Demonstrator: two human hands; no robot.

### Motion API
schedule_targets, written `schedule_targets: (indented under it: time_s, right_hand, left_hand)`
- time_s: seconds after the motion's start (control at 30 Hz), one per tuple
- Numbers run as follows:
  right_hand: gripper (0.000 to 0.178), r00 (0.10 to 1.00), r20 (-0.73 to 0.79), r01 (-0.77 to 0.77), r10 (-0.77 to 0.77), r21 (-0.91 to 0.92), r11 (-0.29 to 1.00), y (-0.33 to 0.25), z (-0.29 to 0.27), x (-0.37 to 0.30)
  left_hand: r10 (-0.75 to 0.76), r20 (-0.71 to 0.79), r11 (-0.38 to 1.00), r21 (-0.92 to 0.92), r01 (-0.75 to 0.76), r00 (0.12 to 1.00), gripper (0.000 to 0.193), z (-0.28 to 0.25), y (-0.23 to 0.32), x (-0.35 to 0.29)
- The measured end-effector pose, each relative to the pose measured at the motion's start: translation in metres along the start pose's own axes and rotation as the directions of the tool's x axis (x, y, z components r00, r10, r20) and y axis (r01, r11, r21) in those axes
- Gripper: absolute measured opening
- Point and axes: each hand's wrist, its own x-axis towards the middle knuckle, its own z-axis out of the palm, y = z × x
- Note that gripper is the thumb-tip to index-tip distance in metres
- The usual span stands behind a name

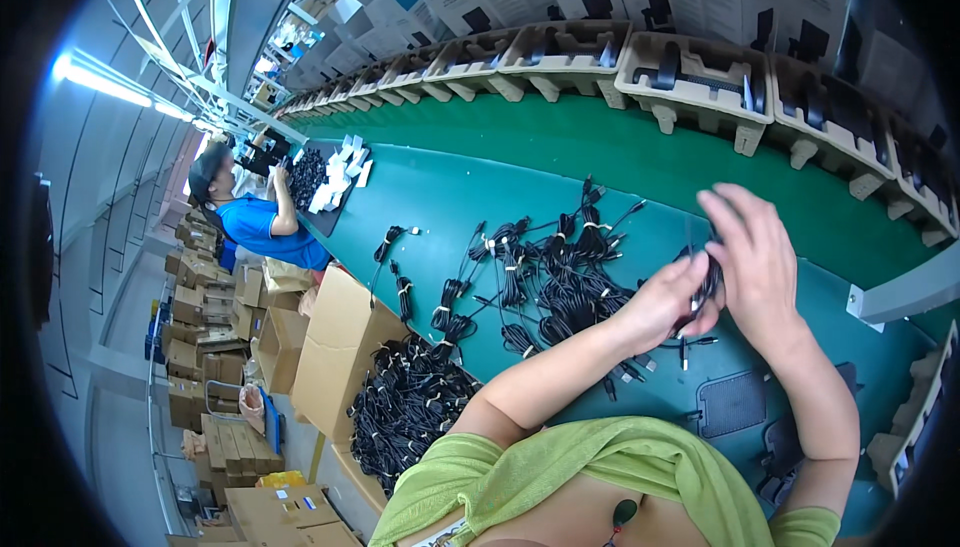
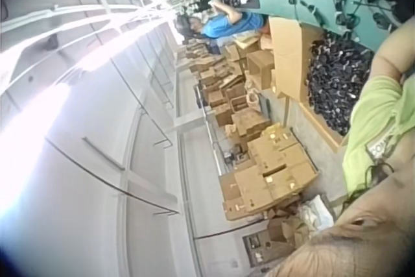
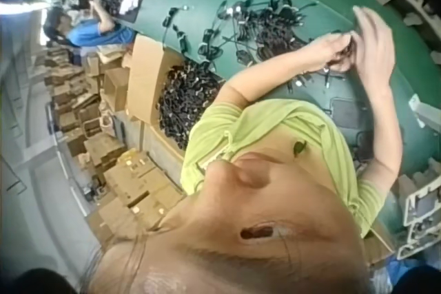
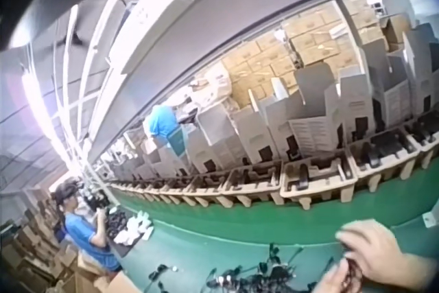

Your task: The person packs microphone accessories by placing pop filters, cables, and packaging inserts into product trays and boxes by hand.

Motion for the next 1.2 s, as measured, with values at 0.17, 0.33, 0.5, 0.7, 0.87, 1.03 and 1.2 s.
schedule_targets:
  time_s: [0.17, 0.33, 0.5, 0.7, 0.87, 1.03, 1.2]
  right_hand:
    - [0.054, 0.882, 0.321, 0.337, -0.345, 0.08, 0.938, 0.012, -0.008, -0.019]
    - [0.043, 0.896, 0.432, 0.071, -0.105, 0.092, 0.993, 0.011, -0.009, -0.038]
    - [0.026, 0.979, 0.197, -0.051, 0.055, -0.029, 0.998, 0.027, -0.024, -0.033]
    - [0.025, 0.971, -0.105, -0.238, 0.215, -0.341, 0.909, 0.091, -0.049, 0.015]
    - [0.019, 0.866, -0.252, -0.499, 0.432, -0.467, 0.73, 0.142, -0.066, 0.062]
    - [0.018, 0.717, -0.071, -0.585, 0.694, -0.601, 0.544, 0.172, -0.07, 0.087]
    - [0.021, 0.781, 0.061, -0.332, 0.622, -0.803, 0.496, 0.187, -0.03, 0.108]
  left_hand:
    - [-0.193, 0.0, 0.956, 0.227, 0.187, 0.981, 0.041, -0.009, 0.008, -0.013]
    - [-0.121, -0.045, 0.979, 0.162, 0.127, 0.992, 0.03, -0.021, 0.021, -0.016]
    - [0.194, -0.243, 0.933, 0.346, -0.102, 0.95, 0.024, -0.023, 0.008, 0.009]
    - [0.419, -0.249, 0.745, 0.644, -0.174, 0.873, 0.027, -0.052, 0.002, 0.003]
    - [0.356, -0.247, 0.837, 0.514, -0.189, 0.901, 0.027, -0.047, 0.0, 0.003]
    - [0.32, -0.233, 0.853, 0.492, -0.173, 0.918, 0.026, -0.041, 0.002, 0.0]
    - [0.294, -0.227, 0.865, 0.477, -0.157, 0.928, 0.026, -0.042, 0.006, -0.004]
